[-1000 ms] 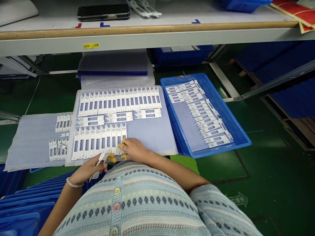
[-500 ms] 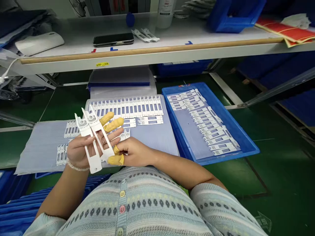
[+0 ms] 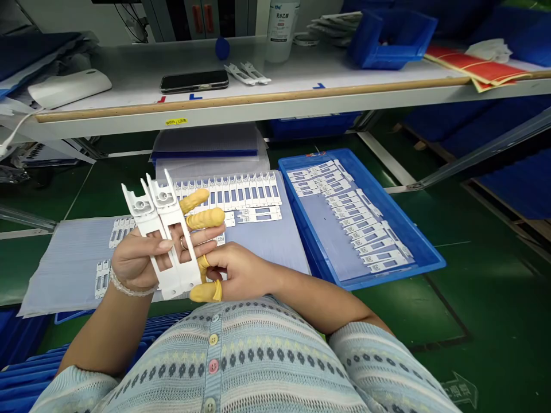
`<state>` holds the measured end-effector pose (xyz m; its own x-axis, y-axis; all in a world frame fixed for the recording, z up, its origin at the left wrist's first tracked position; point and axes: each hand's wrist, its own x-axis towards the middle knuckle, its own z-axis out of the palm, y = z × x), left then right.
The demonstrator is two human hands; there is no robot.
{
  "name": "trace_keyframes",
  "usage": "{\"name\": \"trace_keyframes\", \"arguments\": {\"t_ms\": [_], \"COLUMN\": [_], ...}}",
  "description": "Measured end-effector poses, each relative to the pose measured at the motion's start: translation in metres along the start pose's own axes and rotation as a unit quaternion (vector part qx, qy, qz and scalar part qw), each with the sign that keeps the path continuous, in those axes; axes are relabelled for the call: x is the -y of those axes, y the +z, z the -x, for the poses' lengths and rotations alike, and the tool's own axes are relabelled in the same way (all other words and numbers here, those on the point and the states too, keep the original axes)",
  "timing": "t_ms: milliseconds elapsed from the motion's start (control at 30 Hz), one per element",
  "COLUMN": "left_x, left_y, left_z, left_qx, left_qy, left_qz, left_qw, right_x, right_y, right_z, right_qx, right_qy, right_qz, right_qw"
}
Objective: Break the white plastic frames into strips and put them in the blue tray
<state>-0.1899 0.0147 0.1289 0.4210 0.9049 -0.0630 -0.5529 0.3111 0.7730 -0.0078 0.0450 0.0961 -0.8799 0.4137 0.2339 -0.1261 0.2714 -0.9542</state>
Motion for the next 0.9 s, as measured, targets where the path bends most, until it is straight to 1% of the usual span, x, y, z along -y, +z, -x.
{"name": "trace_keyframes", "arguments": {"t_ms": [67,233,333,400,433,467,500,533,567,600,633,667,733,767,833,900], "left_x": [-0.002,-0.004,-0.004,-0.004,-0.004,-0.004,-0.005,-0.005,-0.004,-0.004,-0.004,-0.003,-0.001,0.001,0.003,0.004], "left_y": [0.002,0.006,0.005,0.003,0.003,0.003,0.003,0.004,0.005,0.005,0.006,0.006,0.006,0.006,0.005,0.004], "left_z": [-0.002,-0.003,-0.002,-0.001,-0.001,-0.001,-0.001,-0.001,-0.001,-0.001,-0.002,-0.002,-0.002,-0.002,-0.001,0.000], "left_qx": [0.002,0.039,0.061,0.075,0.079,0.076,0.071,0.063,0.056,0.048,0.042,0.037,0.033,0.033,0.033,0.035], "left_qy": [-0.006,-0.003,-0.012,-0.023,-0.025,-0.021,-0.011,0.003,0.015,0.023,0.028,0.027,0.021,0.017,0.015,0.014], "left_qz": [0.003,0.045,0.070,0.084,0.089,0.091,0.090,0.088,0.083,0.075,0.066,0.057,0.042,0.036,0.029,0.023], "left_qw": [1.000,0.998,0.996,0.993,0.993,0.993,0.993,0.994,0.995,0.996,0.997,0.997,0.998,0.999,0.999,0.999], "right_x": [0.002,0.003,0.000,0.001,0.003,0.006,0.009,0.013,0.016,0.020,0.022,0.024,0.023,0.021,0.018,0.015], "right_y": [-0.001,-0.003,-0.003,-0.004,-0.005,-0.006,-0.006,-0.006,-0.005,-0.005,-0.003,-0.002,0.001,0.002,0.004,0.004], "right_z": [-0.001,-0.001,-0.001,0.000,0.002,0.004,0.006,0.008,0.010,0.012,0.013,0.013,0.011,0.009,0.006,0.004], "right_qx": [-0.003,-0.005,0.004,-0.022,-0.057,-0.107,-0.162,-0.213,-0.247,-0.262,-0.257,-0.238,-0.195,-0.180,-0.165,-0.150], "right_qy": [-0.011,-0.020,-0.048,-0.071,-0.085,-0.104,-0.129,-0.158,-0.188,-0.219,-0.249,-0.275,-0.314,-0.322,-0.314,-0.293], "right_qz": [-0.004,0.005,0.033,0.066,0.091,0.122,0.161,0.207,0.258,0.309,0.357,0.398,0.455,0.475,0.503,0.520], "right_qw": [1.000,1.000,0.998,0.995,0.991,0.981,0.965,0.942,0.915,0.888,0.863,0.842,0.810,0.799,0.788,0.788]}}
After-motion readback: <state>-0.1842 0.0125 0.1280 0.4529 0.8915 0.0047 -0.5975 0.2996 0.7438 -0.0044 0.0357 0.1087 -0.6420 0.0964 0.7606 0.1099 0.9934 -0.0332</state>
